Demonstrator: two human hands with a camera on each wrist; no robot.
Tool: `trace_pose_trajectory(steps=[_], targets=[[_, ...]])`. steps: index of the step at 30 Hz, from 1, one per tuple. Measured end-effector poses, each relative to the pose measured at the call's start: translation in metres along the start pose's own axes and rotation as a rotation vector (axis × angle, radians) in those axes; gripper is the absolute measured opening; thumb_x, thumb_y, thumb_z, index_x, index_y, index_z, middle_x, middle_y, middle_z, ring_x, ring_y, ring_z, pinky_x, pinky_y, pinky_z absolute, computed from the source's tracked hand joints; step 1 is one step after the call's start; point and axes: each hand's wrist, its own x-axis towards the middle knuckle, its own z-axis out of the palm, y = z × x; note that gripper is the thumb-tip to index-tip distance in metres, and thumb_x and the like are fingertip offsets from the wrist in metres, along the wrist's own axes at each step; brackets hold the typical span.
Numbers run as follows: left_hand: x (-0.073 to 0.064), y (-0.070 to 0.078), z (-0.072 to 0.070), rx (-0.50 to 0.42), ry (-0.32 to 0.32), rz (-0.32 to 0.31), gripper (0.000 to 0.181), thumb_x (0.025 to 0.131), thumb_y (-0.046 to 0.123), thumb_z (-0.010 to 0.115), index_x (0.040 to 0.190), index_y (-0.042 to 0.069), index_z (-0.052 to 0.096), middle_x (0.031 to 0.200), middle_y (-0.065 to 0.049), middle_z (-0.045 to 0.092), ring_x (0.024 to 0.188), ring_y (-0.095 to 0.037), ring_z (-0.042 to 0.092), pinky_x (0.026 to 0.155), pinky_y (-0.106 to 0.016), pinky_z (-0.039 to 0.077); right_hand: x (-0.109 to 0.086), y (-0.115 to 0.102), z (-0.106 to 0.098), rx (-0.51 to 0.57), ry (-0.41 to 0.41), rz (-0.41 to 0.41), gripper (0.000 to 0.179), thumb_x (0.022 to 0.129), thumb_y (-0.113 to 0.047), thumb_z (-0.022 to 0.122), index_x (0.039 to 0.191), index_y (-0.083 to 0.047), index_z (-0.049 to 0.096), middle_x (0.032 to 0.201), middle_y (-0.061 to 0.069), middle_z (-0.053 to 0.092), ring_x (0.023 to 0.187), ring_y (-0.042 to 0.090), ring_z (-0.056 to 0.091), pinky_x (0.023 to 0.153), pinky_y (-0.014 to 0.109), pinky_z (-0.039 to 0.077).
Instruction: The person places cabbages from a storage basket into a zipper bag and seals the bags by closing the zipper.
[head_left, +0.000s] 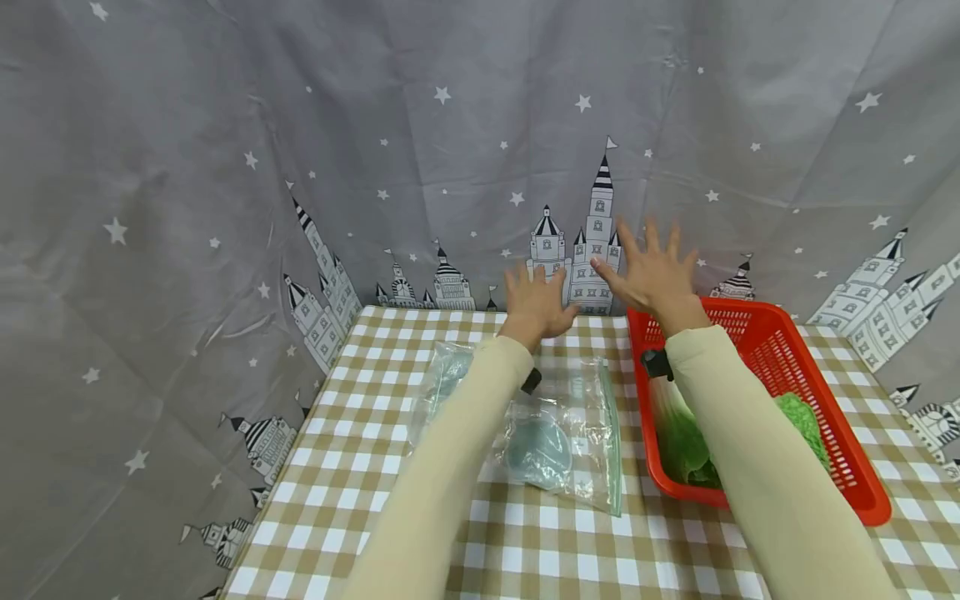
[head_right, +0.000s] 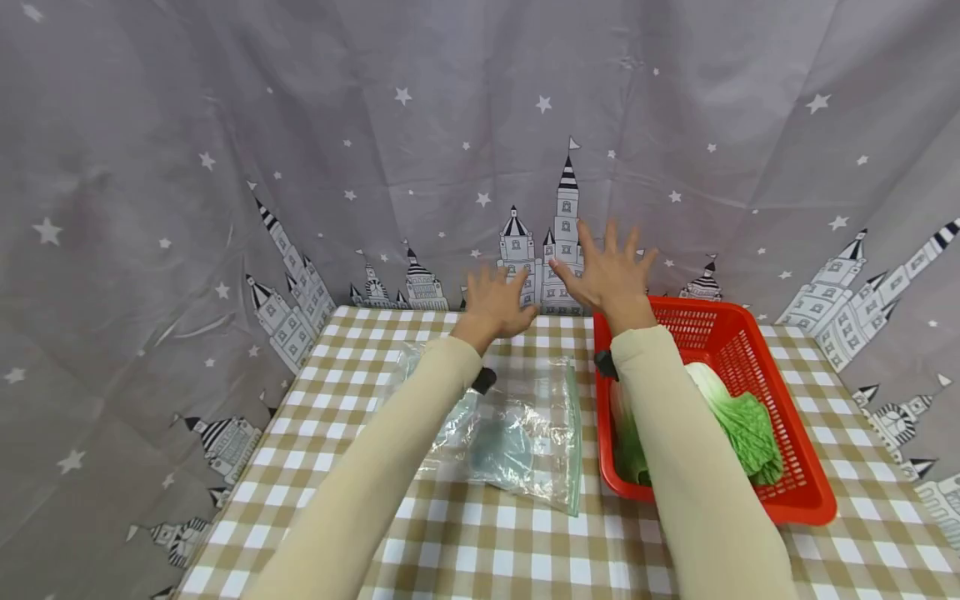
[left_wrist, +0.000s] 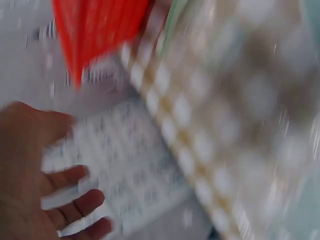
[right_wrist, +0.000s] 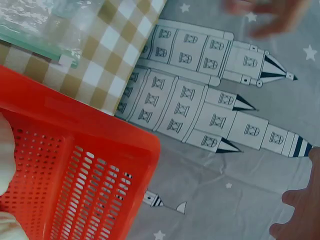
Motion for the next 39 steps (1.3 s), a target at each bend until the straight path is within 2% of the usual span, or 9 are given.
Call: trace_pose_trajectory(steps=[5, 9, 12, 16, 22, 25, 31, 35, 39], targets=[[-0.032, 0.045, 0.038, -0.072, -0.082, 0.060, 0.056, 0.089, 0.056, 0.058, 0.128, 0.016, 0.058, 0.115, -0.005, 0.064, 0.103, -0.025, 0.060, 0.085, -0.045, 0.047, -0.010, 0.005, 0.006, 0.009, 0.013, -0.032, 0.088, 0.089, -0.078, 0.021, 0.158, -0.028, -0.001, 0.159, 0.028, 0.002, 0.139, 0.060, -0.004, 0.098, 0.080, -0.001], [-0.063, 0.078, 0.073, -0.139, -0.195, 0.075, 0.047, 0.085, 0.063, 0.060, 0.091, 0.017, 0.068, 0.084, 0.001, 0.065, 0.075, -0.018, 0.064, 0.062, -0.038, 0.051, -0.019, 0.003, 0.012, 0.014, 0.017, -0.057, 0.087, 0.090, -0.077, 0.022, 0.159, -0.027, 0.004, 0.159, 0.027, 0.005, 0.139, 0.060, 0.001, 0.099, 0.079, 0.001], [-0.081, 0.092, 0.094, -0.127, -0.260, 0.077, 0.043, 0.084, 0.061, 0.061, 0.077, 0.019, 0.068, 0.076, 0.002, 0.064, 0.069, -0.015, 0.062, 0.058, -0.037, 0.049, -0.027, -0.003, 0.018, 0.025, 0.003, -0.080, 0.085, 0.091, -0.076, 0.024, 0.159, -0.027, 0.006, 0.159, 0.026, 0.007, 0.139, 0.058, 0.005, 0.100, 0.078, 0.004], [-0.095, 0.096, 0.110, -0.142, -0.270, 0.018, 0.040, 0.085, 0.056, 0.060, 0.081, 0.017, 0.069, 0.079, 0.001, 0.065, 0.073, -0.018, 0.063, 0.060, -0.038, 0.050, -0.039, -0.008, 0.026, 0.058, -0.011, -0.114, 0.082, 0.093, -0.071, 0.031, 0.159, -0.025, 0.009, 0.160, 0.025, 0.008, 0.140, 0.056, 0.009, 0.102, 0.077, 0.009], [-0.101, 0.100, 0.121, -0.172, -0.183, -0.011, 0.053, 0.084, 0.064, 0.057, 0.092, 0.012, 0.067, 0.081, 0.000, 0.066, 0.076, -0.020, 0.066, 0.059, -0.036, 0.051, -0.056, -0.010, 0.034, 0.089, -0.001, -0.155, 0.079, 0.096, -0.064, 0.037, 0.158, -0.022, 0.015, 0.158, 0.024, 0.014, 0.139, 0.052, 0.017, 0.101, 0.075, 0.017], [-0.102, 0.102, 0.126, -0.169, -0.182, -0.042, 0.054, 0.083, 0.064, 0.057, 0.097, 0.013, 0.067, 0.083, -0.001, 0.067, 0.078, -0.020, 0.066, 0.060, -0.036, 0.052, -0.064, -0.011, 0.036, 0.094, -0.007, -0.172, 0.077, 0.096, -0.061, 0.039, 0.158, -0.021, 0.017, 0.157, 0.025, 0.017, 0.138, 0.052, 0.021, 0.101, 0.075, 0.019], [-0.105, 0.110, 0.130, -0.119, -0.173, -0.020, 0.072, 0.084, 0.065, 0.054, 0.127, 0.008, 0.057, 0.094, -0.003, 0.068, 0.081, -0.019, 0.066, 0.059, -0.037, 0.050, -0.081, -0.010, 0.039, 0.115, -0.008, -0.207, 0.071, 0.099, -0.051, 0.044, 0.157, -0.017, 0.022, 0.156, 0.027, 0.021, 0.135, 0.053, 0.027, 0.099, 0.076, 0.023], [-0.106, 0.107, 0.130, -0.142, -0.145, -0.017, 0.043, 0.085, 0.049, 0.059, 0.105, 0.011, 0.066, 0.082, -0.003, 0.066, 0.073, -0.020, 0.066, 0.056, -0.038, 0.049, -0.089, -0.012, 0.042, 0.131, -0.023, -0.216, 0.070, 0.099, -0.050, 0.044, 0.156, -0.015, 0.024, 0.155, 0.027, 0.022, 0.135, 0.052, 0.028, 0.100, 0.074, 0.024], [-0.108, 0.086, 0.121, -0.328, -0.134, -0.045, 0.022, 0.083, 0.036, 0.061, 0.077, 0.015, 0.065, 0.069, -0.003, 0.062, 0.062, -0.019, 0.061, 0.053, -0.039, 0.049, -0.103, -0.016, 0.044, 0.172, -0.009, -0.255, 0.064, 0.100, -0.042, 0.048, 0.153, -0.010, 0.031, 0.152, 0.029, 0.028, 0.133, 0.053, 0.032, 0.103, 0.069, 0.025]])
